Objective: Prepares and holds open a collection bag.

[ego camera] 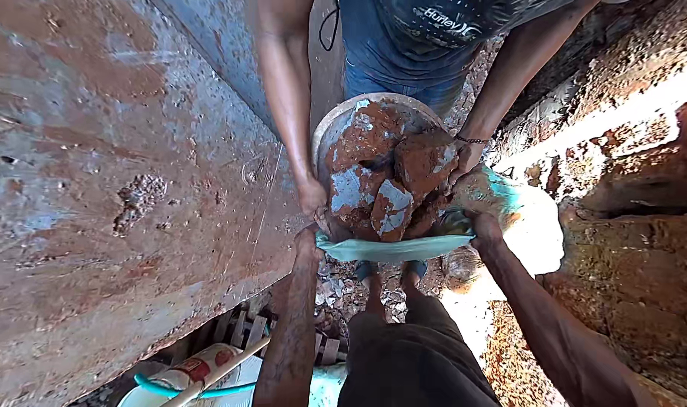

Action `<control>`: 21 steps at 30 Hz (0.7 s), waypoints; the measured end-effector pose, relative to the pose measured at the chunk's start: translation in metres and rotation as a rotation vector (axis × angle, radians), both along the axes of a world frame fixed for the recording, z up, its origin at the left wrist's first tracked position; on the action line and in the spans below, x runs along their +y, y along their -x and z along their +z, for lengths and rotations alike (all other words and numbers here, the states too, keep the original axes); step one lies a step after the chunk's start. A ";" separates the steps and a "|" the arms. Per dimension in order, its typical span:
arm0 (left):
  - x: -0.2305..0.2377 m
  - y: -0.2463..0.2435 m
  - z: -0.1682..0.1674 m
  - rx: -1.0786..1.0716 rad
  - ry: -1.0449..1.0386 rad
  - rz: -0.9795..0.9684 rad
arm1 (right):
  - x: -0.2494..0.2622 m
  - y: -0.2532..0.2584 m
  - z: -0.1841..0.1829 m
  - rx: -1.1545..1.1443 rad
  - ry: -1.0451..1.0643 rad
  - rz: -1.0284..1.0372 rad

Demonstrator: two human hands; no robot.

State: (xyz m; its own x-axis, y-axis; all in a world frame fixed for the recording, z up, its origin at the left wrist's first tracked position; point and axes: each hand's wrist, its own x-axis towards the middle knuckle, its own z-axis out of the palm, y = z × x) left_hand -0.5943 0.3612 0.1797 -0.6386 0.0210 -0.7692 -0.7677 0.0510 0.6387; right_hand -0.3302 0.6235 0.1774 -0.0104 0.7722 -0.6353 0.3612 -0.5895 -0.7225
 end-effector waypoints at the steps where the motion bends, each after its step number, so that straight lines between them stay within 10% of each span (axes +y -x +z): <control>1: 0.009 -0.007 -0.001 0.019 0.024 -0.008 | 0.006 -0.011 -0.005 0.004 0.005 -0.047; 21: 0.001 -0.007 -0.052 0.197 0.040 -0.152 | 0.003 0.025 -0.047 -0.148 -0.147 0.203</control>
State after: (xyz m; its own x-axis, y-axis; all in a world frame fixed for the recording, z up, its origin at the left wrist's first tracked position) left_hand -0.5874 0.3626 0.1274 -0.7680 0.1008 -0.6324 -0.6102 0.1845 0.7704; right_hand -0.3551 0.6266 0.1301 -0.0898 0.8475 -0.5231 0.5689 -0.3875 -0.7254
